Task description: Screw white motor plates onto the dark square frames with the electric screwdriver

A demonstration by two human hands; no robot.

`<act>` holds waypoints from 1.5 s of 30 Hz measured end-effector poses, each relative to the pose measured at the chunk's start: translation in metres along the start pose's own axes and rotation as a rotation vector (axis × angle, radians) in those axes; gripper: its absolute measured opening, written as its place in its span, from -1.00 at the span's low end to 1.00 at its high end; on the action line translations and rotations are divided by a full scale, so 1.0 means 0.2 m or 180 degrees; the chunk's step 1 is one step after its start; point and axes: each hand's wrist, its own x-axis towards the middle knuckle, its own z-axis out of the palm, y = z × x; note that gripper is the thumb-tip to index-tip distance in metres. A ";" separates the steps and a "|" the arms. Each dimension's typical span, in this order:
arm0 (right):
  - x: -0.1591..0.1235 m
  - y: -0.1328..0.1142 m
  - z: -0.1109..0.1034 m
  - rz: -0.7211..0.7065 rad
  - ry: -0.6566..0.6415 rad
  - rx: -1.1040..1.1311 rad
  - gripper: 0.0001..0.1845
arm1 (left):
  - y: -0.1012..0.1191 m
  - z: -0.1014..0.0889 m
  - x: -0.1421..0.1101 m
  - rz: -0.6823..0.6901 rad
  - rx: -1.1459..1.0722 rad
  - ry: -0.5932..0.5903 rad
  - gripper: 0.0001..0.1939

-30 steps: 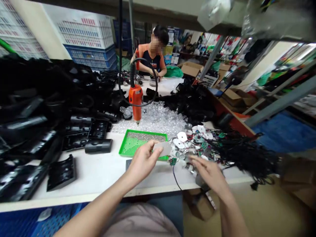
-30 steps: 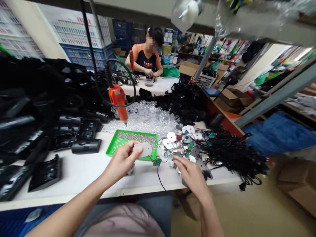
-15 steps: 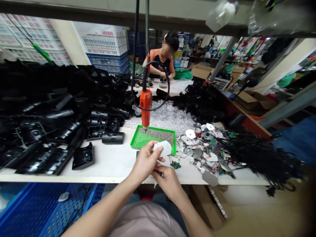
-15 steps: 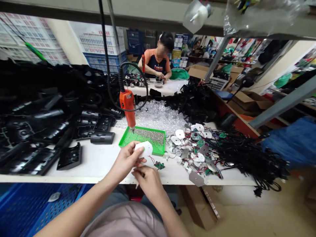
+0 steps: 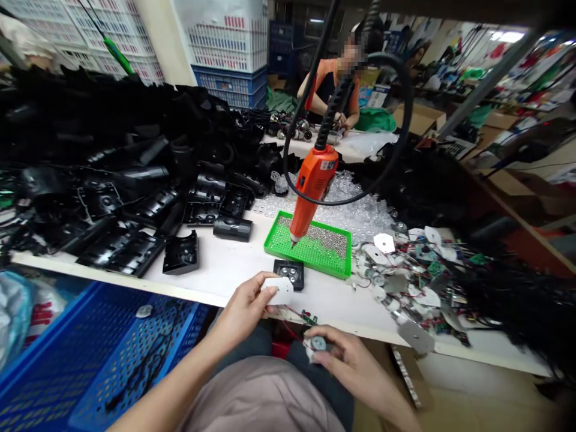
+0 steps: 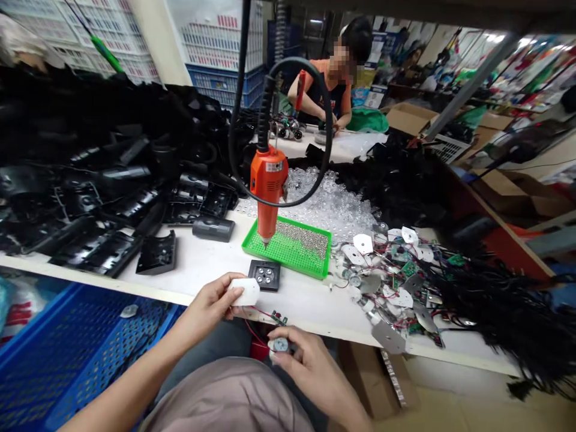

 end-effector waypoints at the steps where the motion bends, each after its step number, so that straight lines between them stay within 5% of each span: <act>1: 0.00 -0.02 -0.01 -0.0246 0.0415 -0.0307 -0.74 | -0.01 -0.02 0.00 -0.0029 0.0107 -0.0109 -0.56; 4: 0.05 -0.05 0.00 -0.1221 0.1859 -0.1000 -0.70 | -0.06 -0.04 0.01 -0.0046 0.0422 -0.0364 -0.50; 6: 0.10 -0.05 0.02 -0.1630 0.2280 -0.1119 -0.68 | -0.10 -0.03 0.03 -0.0011 0.0510 -0.0440 -0.48; 12: 0.23 -0.04 0.07 -0.2088 0.1718 -0.1046 -0.69 | -0.10 0.02 0.06 0.0179 0.0346 -0.0572 -0.62; 19: 0.23 -0.14 0.04 -0.2753 0.0760 -0.2900 -0.55 | 0.02 -0.04 0.01 0.0124 0.0223 -0.0807 -0.64; 22: 0.22 -0.18 0.04 -0.2628 0.0274 -0.3280 -0.58 | -0.02 -0.06 0.00 -0.0180 -0.0325 -0.1156 -0.64; 26: 0.23 -0.19 0.06 -0.2510 -0.0134 -0.2972 -0.58 | -0.11 -0.05 -0.03 -0.0901 -0.0983 -0.1141 -0.52; 31: 0.30 -0.18 -0.01 -0.1988 -0.0218 -0.1681 -0.49 | -0.12 -0.05 0.00 -0.1075 -0.1135 -0.0832 -0.45; 35: 0.42 -0.20 -0.10 -0.1481 0.0777 -0.0946 -0.75 | -0.09 -0.05 0.09 -0.1110 -0.1060 -0.0535 -0.41; 37: 0.46 -0.23 -0.10 -0.1626 0.0918 -0.1165 -0.78 | -0.09 -0.04 0.14 -0.1107 -0.1087 -0.0525 -0.39; 41: 0.47 -0.25 -0.03 -0.1688 0.0122 -0.2350 -0.45 | -0.11 -0.02 0.18 -0.0990 -0.1180 -0.0500 -0.38; 45: 0.41 -0.18 0.03 -0.1565 0.0034 -0.2822 -0.46 | -0.14 -0.02 0.16 -0.1055 -0.1180 -0.0611 -0.38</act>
